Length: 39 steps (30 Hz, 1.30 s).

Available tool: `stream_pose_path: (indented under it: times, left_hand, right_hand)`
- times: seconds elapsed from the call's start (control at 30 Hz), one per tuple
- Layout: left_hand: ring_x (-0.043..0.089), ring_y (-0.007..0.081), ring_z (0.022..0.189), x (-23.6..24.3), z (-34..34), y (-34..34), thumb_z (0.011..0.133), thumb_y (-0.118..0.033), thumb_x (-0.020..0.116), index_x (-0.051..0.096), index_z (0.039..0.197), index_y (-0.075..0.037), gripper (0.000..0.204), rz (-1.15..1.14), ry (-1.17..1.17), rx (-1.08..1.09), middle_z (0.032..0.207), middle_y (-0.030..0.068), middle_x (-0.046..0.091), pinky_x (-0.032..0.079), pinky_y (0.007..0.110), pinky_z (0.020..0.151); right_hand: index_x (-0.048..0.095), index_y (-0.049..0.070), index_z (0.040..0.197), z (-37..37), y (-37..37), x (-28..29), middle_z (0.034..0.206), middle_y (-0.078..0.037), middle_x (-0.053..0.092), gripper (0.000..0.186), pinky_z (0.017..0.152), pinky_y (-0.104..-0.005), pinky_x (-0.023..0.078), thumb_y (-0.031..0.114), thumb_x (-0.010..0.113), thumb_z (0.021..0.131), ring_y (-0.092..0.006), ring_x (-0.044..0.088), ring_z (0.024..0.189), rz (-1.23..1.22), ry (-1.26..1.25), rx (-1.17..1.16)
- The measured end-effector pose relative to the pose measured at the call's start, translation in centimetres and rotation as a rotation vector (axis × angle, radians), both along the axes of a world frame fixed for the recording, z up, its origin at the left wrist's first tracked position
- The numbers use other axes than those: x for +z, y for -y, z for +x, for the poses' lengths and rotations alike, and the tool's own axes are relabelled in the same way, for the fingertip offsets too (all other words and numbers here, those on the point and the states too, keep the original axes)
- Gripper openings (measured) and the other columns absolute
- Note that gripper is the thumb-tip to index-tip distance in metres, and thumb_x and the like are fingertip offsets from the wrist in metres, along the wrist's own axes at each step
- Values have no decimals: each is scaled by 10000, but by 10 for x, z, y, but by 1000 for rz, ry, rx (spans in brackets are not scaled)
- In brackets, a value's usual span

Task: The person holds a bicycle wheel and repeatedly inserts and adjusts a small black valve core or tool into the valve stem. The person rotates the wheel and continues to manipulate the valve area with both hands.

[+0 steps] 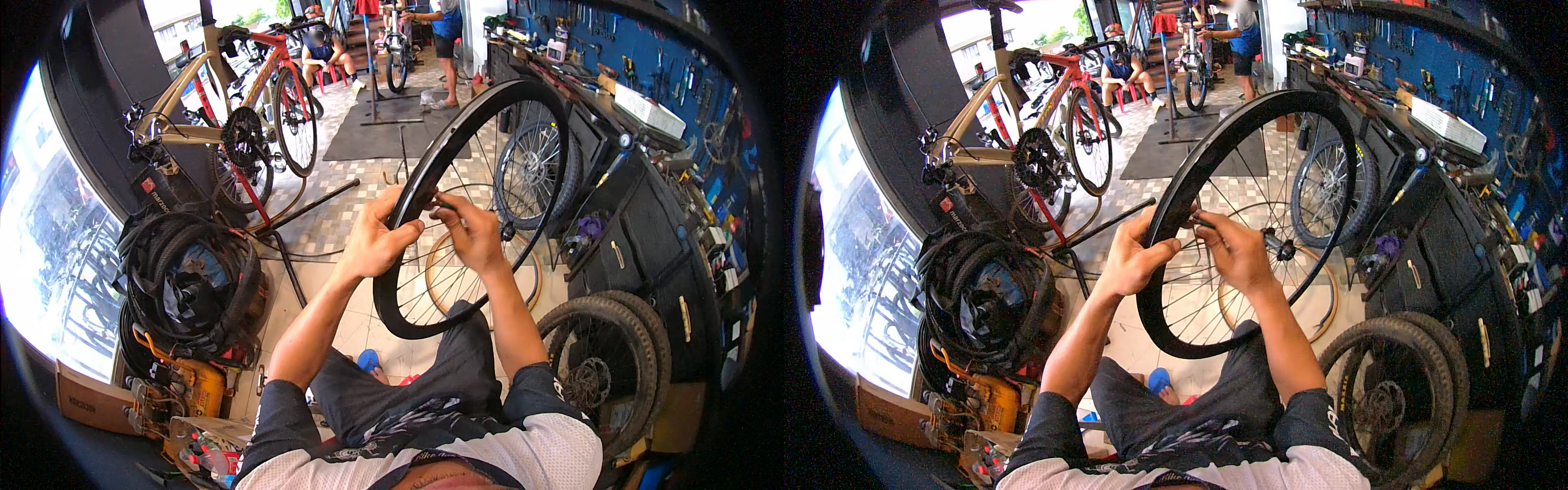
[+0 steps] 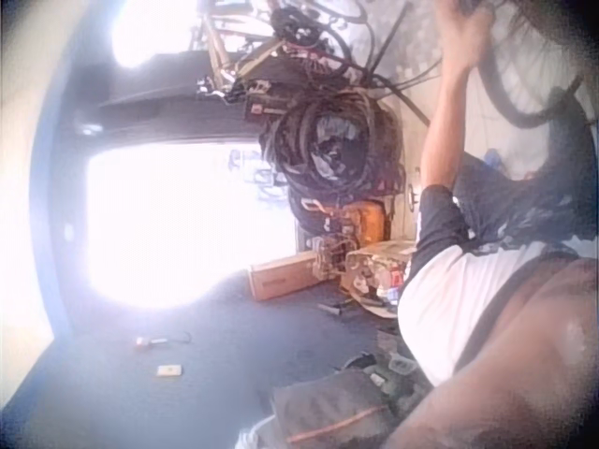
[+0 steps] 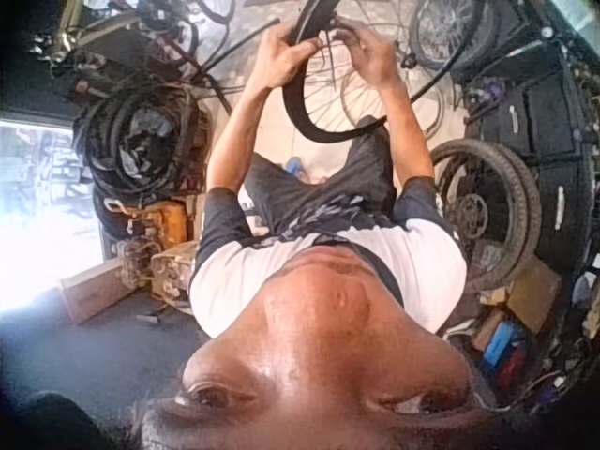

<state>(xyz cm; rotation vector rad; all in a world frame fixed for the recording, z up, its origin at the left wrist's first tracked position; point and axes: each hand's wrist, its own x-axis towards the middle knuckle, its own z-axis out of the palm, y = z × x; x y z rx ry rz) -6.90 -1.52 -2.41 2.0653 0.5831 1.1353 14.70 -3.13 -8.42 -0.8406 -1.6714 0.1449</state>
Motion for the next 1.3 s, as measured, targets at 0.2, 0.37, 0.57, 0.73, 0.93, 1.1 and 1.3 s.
stream_pose_path:
  times: [0.2, 0.37, 0.57, 0.73, 0.93, 1.1, 1.3]
  left_hand:
    - [570, 218, 908, 2, 8, -1, 817, -94, 688, 708, 1211, 9, 407, 120, 26, 24, 1007, 104, 632, 455, 358, 835]
    - [543, 116, 862, 12, 11, 9, 842, -99, 676, 685, 1281, -2, 449, -138, -45, -24, 968, 27, 627, 459, 302, 804]
    - [577, 130, 865, 4, 10, 5, 859, -82, 650, 707, 1227, -1, 381, -140, 6, 12, 946, 61, 654, 483, 317, 784]
    - [599, 245, 1059, 5, 17, 3, 833, -85, 661, 705, 1224, -4, 402, 65, 40, -1, 1016, 115, 683, 465, 399, 961]
    - [585, 176, 961, -1, 14, -6, 850, -112, 672, 689, 1299, -12, 461, 103, -13, 21, 1057, 80, 671, 466, 341, 930]
    - [585, 173, 881, 7, 15, 5, 845, -115, 664, 713, 1197, 8, 377, -255, -70, 43, 964, 101, 642, 480, 323, 858]
    - [614, 214, 1000, 1, 21, 1, 842, -110, 664, 716, 1189, 17, 373, -37, 76, -17, 1035, 134, 671, 475, 354, 927]
  right_hand:
    - [693, 18, 1003, 0, -2, 7, 836, -55, 733, 226, 590, -249, 545, 216, 797, 972, -102, 689, 693, -261, -611, 274]
    - [684, 19, 928, 3, -12, -8, 746, -33, 681, 376, 566, -276, 478, 362, 838, 933, -92, 574, 609, -161, -352, -85]
    - [669, 30, 1122, -14, 6, 3, 851, -22, 685, 393, 644, -241, 477, 280, 877, 901, -83, 635, 782, -24, -194, -168]
    - [618, 23, 1218, -10, -8, -15, 853, -45, 698, 405, 655, -247, 516, 309, 786, 986, -110, 697, 801, -6, -357, -73]
    - [673, 12, 1036, -7, -18, -11, 774, -29, 681, 407, 628, -233, 479, 411, 748, 1004, -78, 621, 705, -130, -547, -3]
    - [657, 24, 1195, 0, -15, -17, 768, -32, 669, 483, 657, -244, 478, 398, 825, 940, -106, 618, 727, 12, -252, -62]
    - [564, 50, 1300, -3, -10, -19, 799, -18, 653, 485, 607, -239, 470, 354, 780, 989, -77, 606, 676, -72, -479, 62]
